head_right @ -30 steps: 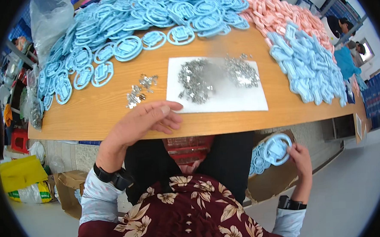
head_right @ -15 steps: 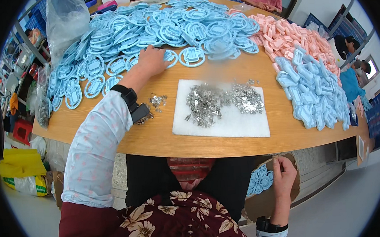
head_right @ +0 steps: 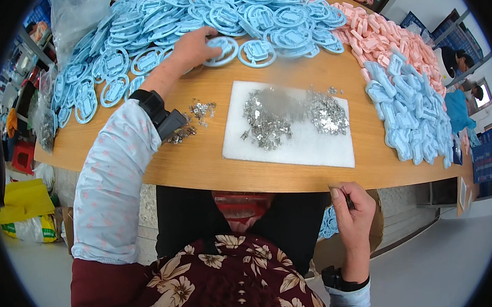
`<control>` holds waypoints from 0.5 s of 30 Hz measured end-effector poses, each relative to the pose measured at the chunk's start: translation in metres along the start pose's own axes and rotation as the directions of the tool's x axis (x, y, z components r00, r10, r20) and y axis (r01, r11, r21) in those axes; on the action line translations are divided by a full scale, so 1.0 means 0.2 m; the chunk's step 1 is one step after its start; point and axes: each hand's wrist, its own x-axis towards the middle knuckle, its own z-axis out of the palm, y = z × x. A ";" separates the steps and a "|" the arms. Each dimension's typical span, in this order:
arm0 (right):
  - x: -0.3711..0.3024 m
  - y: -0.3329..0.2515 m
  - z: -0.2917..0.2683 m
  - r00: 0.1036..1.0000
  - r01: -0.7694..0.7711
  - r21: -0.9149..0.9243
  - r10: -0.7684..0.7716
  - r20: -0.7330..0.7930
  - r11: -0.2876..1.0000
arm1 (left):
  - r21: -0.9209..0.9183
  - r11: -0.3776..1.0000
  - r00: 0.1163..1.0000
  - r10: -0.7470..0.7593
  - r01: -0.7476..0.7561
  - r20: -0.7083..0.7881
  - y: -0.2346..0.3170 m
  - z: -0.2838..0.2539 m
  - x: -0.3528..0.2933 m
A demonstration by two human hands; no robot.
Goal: Assembling small metal components onto blue plastic ring-shaped parts.
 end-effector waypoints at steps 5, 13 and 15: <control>0.07 -0.09 0.09 0.983 -0.171 0.235 0.149 0.107 0.957 | -0.355 0.933 0.998 0.044 -0.056 -0.041 0.10 -0.17 -0.07; 0.20 -0.21 0.34 0.895 -0.440 0.661 0.234 0.380 0.607 | -0.286 0.779 0.822 0.567 -0.559 -0.061 0.63 -0.37 -0.89; 0.17 -0.14 0.38 0.841 -0.520 0.669 0.184 0.508 0.531 | -0.317 0.759 0.791 0.610 -0.569 0.042 0.67 -0.36 -1.06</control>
